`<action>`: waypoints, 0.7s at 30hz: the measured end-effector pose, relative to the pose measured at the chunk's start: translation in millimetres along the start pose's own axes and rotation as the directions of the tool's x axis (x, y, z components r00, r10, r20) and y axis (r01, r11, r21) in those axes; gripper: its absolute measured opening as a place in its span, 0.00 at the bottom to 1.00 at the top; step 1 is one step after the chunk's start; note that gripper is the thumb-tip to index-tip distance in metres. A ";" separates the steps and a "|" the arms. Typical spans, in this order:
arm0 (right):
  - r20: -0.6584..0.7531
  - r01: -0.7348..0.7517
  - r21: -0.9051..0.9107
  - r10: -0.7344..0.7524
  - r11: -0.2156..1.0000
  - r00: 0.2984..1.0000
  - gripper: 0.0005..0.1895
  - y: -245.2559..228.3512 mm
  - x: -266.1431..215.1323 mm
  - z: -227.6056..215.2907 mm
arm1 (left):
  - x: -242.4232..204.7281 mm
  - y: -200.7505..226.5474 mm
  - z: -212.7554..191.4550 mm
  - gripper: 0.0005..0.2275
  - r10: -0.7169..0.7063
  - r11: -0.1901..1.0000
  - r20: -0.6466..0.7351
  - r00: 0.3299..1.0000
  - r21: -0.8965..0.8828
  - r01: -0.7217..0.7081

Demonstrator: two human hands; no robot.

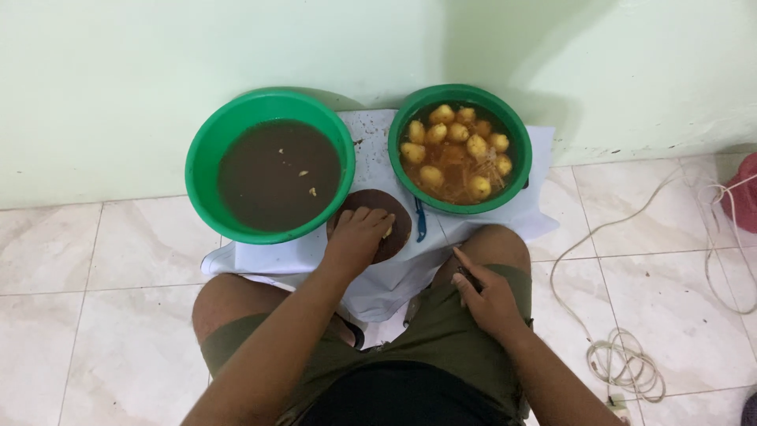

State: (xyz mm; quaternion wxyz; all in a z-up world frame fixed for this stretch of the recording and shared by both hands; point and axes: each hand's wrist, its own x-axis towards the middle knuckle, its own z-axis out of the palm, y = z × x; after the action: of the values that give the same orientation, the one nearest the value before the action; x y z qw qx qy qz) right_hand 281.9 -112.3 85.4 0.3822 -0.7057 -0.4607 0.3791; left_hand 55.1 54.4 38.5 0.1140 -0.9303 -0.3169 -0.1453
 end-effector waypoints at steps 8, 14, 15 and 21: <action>0.008 0.018 0.017 -0.019 1.000 1.000 0.23 23.1 1.3 5.9 | 43.1 -21.1 32.5 0.19 0.158 0.982 0.419 0.894 0.024 -0.185; 0.036 0.012 -0.008 -0.012 1.000 0.999 0.24 20.7 1.6 4.4 | 59.4 -17.3 31.6 0.18 0.219 0.960 0.593 0.775 0.010 -0.279; 0.045 0.001 -0.012 0.000 1.000 0.999 0.24 20.0 1.9 4.3 | 61.1 -17.9 40.3 0.19 0.222 0.961 0.625 0.748 -0.010 -0.277; 0.032 -0.040 0.009 0.039 0.999 0.999 0.24 26.3 3.6 4.7 | 81.5 -3.1 5.6 0.19 0.261 0.953 0.699 0.666 -0.077 -0.293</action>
State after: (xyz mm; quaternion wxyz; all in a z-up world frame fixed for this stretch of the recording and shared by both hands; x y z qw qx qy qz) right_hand 288.2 -115.4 59.4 0.3705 -0.7067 -0.4509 0.4000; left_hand 116.0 103.8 61.6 0.0252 -0.9497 -0.1941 0.2445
